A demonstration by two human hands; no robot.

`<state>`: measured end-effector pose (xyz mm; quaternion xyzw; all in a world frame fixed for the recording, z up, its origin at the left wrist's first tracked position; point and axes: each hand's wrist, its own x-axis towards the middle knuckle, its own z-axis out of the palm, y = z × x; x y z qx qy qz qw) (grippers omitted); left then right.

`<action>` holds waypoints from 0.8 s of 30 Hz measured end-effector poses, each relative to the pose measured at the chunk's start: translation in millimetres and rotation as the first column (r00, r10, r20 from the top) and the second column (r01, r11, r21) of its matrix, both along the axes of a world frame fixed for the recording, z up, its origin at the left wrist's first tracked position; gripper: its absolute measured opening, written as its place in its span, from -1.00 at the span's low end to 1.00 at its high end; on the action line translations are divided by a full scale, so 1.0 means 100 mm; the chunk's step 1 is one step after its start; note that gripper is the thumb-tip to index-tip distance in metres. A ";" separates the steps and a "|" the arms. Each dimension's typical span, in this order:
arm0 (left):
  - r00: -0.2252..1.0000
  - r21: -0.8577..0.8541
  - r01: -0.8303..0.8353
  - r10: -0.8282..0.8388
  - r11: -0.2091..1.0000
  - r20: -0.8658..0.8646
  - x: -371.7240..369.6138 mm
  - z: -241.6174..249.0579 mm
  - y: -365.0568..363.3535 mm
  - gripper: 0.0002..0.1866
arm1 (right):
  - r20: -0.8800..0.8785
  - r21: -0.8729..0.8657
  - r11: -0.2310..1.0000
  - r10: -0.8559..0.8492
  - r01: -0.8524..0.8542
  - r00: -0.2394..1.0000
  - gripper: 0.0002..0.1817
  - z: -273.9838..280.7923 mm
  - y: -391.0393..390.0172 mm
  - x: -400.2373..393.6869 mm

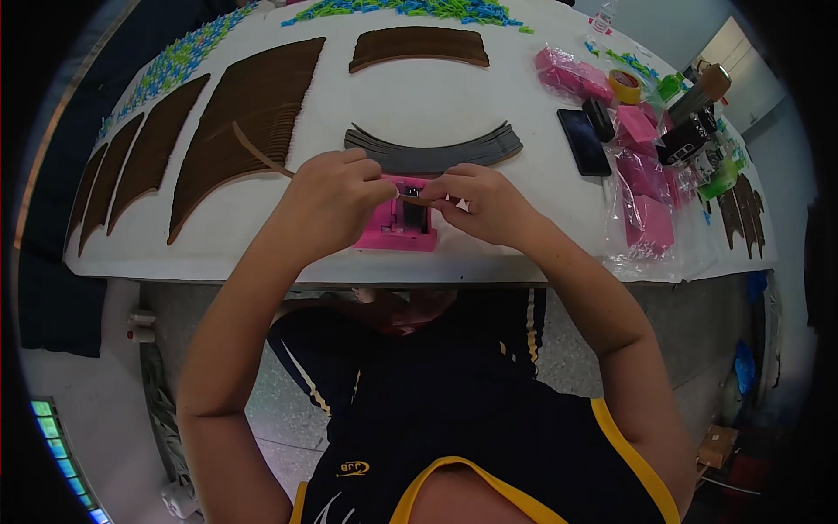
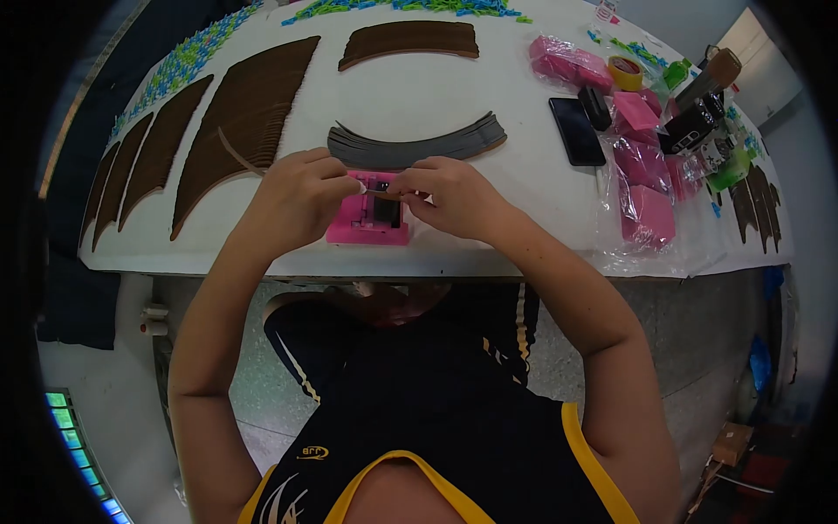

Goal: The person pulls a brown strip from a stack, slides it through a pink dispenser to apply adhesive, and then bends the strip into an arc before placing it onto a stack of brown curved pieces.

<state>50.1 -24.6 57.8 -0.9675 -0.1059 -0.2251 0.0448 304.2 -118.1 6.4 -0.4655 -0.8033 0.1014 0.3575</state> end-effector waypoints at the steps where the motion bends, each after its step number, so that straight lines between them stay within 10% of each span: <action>1: 0.999 -0.020 0.004 -0.003 1.000 0.038 0.00 -0.03 -0.01 -0.91 | 0.019 0.022 1.000 0.012 -0.012 1.000 -0.72 -0.01 0.00 0.02; 24: 0.998 -0.075 0.035 -0.031 0.997 0.054 0.06 -0.16 -0.05 -0.79 | 0.025 0.032 0.999 -0.044 0.043 0.999 -0.74 -0.02 -0.13 0.08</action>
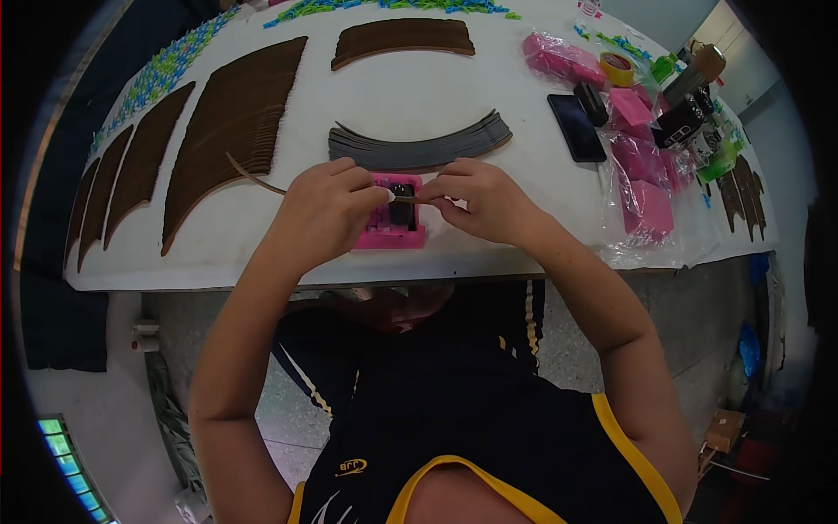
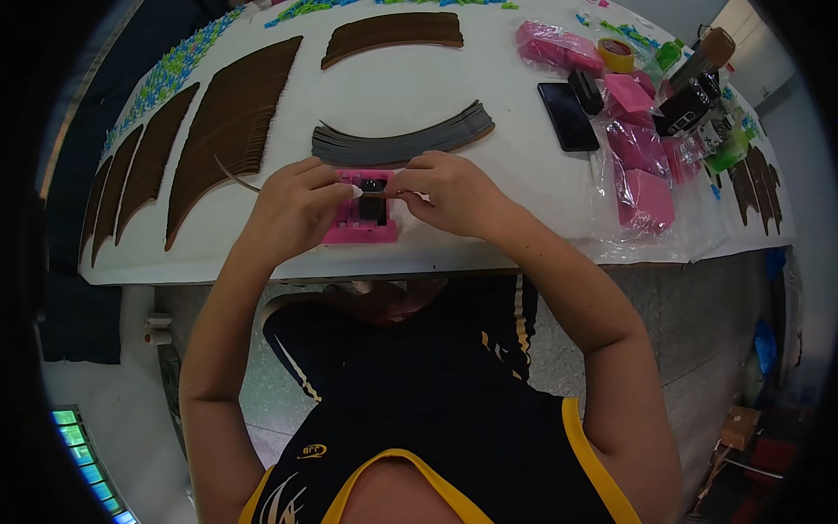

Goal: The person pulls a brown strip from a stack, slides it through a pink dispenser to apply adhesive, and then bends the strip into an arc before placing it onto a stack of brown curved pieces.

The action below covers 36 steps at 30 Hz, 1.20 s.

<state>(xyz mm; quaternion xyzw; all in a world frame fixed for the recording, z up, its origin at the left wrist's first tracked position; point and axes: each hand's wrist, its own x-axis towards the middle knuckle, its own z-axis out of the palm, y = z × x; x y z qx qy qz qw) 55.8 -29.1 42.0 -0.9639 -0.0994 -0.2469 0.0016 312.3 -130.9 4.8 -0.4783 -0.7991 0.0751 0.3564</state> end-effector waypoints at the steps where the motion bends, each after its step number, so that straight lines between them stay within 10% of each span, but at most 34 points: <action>1: 1.000 0.003 -0.001 0.001 1.000 -0.003 0.00 0.00 0.00 -0.78 | 0.002 0.013 1.000 -0.001 0.001 1.000 -0.75 0.00 0.00 0.00; 36: 1.000 -0.039 0.002 -0.003 0.999 -0.023 0.03 0.00 -0.03 -0.75 | 0.118 -0.012 0.921 -0.385 0.389 0.915 -0.81 -0.07 -0.91 1.21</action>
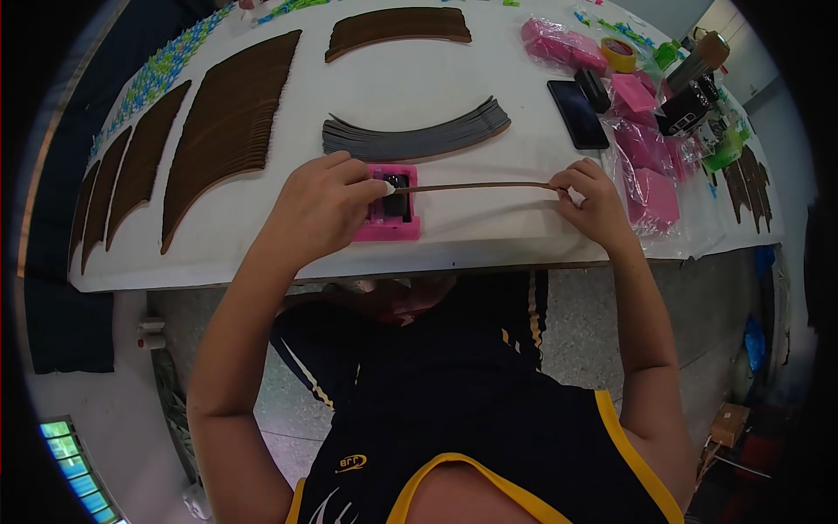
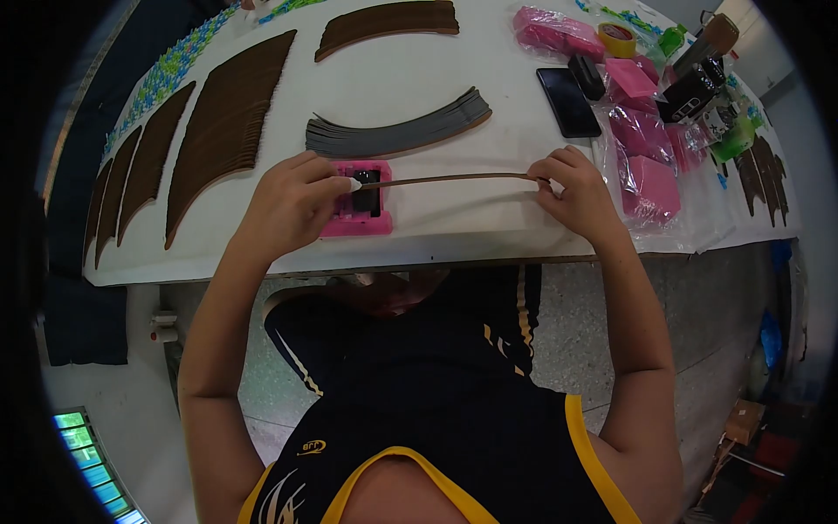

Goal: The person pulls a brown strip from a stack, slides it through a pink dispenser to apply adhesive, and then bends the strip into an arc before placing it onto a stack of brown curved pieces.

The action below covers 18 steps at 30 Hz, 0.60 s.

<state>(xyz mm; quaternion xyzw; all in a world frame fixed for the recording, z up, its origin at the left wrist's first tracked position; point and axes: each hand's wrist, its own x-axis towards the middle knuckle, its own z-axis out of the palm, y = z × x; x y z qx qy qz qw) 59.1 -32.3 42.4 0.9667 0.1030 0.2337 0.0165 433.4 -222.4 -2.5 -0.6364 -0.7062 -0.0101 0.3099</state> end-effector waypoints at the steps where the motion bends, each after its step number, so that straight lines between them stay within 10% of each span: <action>1: 1.000 -0.001 -0.002 0.002 1.000 -0.003 0.00 0.00 0.00 -0.75 | -0.001 -0.001 1.000 -0.003 0.003 1.000 -0.81 0.01 -0.01 0.00; 18: 0.999 -0.007 0.001 -0.002 1.000 -0.037 0.06 0.03 -0.03 -0.76 | 0.031 0.055 0.998 -0.016 0.015 0.999 -0.82 0.01 -0.04 0.04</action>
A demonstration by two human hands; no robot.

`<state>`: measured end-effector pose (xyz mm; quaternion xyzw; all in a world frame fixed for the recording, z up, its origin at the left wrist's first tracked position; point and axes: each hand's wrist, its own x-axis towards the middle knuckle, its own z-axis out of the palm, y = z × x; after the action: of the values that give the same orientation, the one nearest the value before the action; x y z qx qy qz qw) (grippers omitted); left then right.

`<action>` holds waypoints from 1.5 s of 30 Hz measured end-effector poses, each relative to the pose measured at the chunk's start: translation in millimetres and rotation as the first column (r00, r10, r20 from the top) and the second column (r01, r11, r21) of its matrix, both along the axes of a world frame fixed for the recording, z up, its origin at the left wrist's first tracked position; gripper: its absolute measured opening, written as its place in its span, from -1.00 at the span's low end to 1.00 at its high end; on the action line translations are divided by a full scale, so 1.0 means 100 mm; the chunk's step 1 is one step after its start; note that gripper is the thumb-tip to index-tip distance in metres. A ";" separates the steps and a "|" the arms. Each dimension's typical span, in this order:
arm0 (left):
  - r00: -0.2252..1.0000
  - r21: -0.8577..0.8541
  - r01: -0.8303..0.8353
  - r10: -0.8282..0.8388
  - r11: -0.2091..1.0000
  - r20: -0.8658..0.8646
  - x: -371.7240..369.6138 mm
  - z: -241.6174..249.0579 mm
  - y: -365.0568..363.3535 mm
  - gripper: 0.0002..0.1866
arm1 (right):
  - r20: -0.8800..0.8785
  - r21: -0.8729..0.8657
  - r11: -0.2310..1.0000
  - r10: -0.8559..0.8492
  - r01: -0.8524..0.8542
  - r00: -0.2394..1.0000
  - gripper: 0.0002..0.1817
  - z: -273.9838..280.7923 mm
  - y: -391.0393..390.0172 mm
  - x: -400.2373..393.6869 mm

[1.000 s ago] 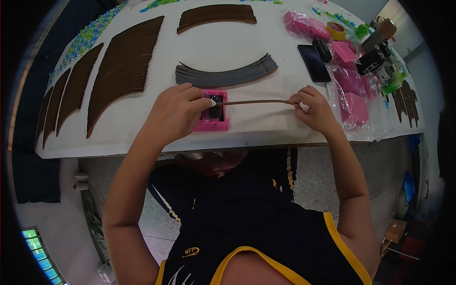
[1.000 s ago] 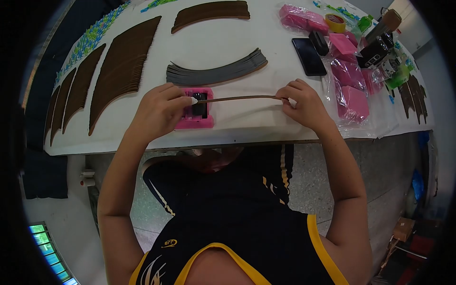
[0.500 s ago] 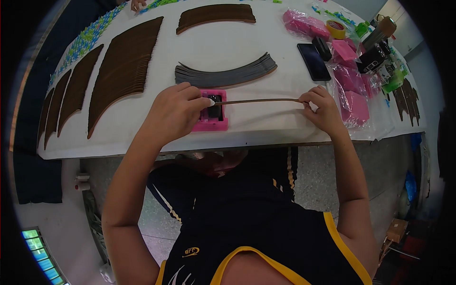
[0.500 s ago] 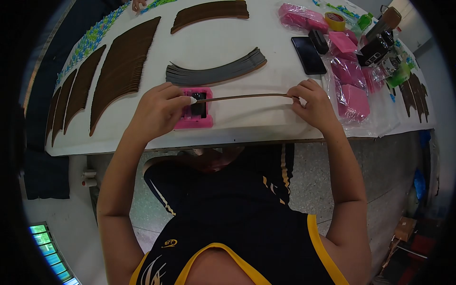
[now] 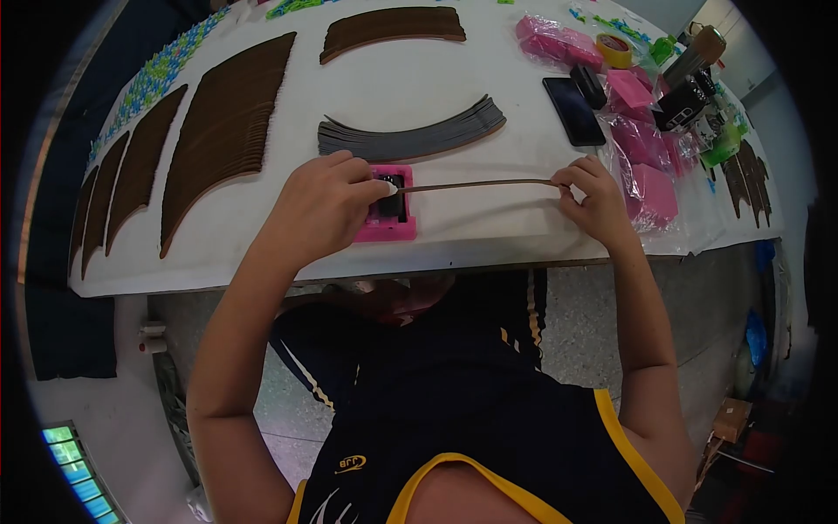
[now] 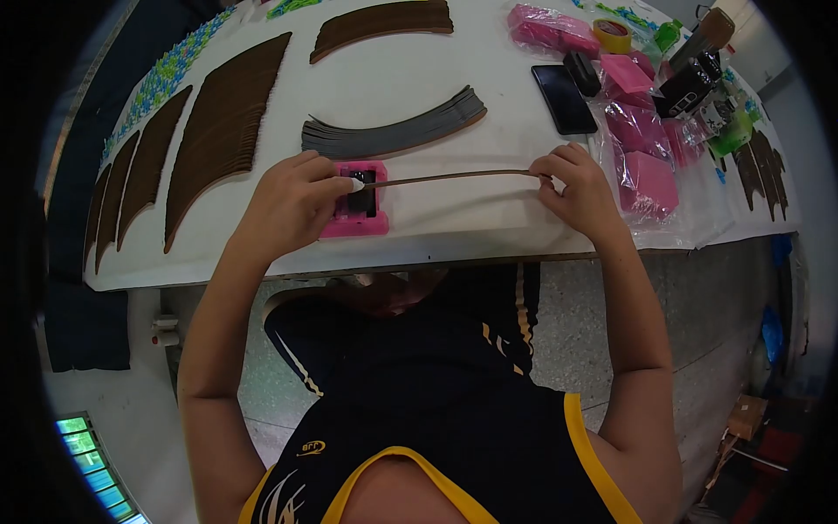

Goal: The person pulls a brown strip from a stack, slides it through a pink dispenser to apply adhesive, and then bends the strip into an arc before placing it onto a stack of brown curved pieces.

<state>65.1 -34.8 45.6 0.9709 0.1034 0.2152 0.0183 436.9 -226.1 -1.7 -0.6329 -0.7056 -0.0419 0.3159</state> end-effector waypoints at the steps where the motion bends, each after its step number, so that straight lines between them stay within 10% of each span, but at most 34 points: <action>1: 1.000 -0.002 0.001 -0.001 1.000 -0.003 0.00 0.00 0.00 -0.76 | 0.011 0.002 1.000 0.002 -0.002 1.000 -0.82 0.00 0.00 0.00; 15: 0.999 -0.093 -0.010 0.014 0.996 0.044 0.12 -0.04 -0.04 -0.75 | 0.068 0.060 0.998 -0.041 0.037 0.997 -0.82 0.12 -0.03 0.14; 32: 0.988 -0.407 -0.026 0.085 0.913 0.129 0.49 -0.06 -0.13 -0.73 | 0.404 0.291 0.954 -0.054 -0.072 0.913 -0.74 1.70 0.34 0.11; 35: 0.987 -0.742 0.014 0.109 0.671 0.117 0.43 0.07 -0.07 -0.79 | 0.414 0.248 0.961 0.012 -0.125 0.910 -0.74 1.79 0.41 0.25; 37: 0.987 -0.974 0.159 -0.023 0.164 0.157 0.31 0.16 0.04 -0.82 | 0.118 0.138 0.990 0.005 -0.021 0.993 -0.79 1.73 0.40 0.34; 42: 0.935 -0.923 0.354 0.044 -0.154 0.351 -0.02 0.30 0.14 -0.85 | -0.495 -0.255 0.940 0.075 -0.227 0.866 -0.88 1.34 0.40 0.46; 45: 0.913 -0.866 0.408 0.132 -0.291 0.386 -0.19 0.31 0.13 -0.86 | -0.558 -0.375 0.857 0.095 -0.353 0.824 -0.92 1.10 0.40 0.53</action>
<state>46.4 -21.5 77.1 0.5157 0.1094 0.2034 0.8251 490.3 -186.0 108.1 -0.5865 -0.6537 0.3389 0.3374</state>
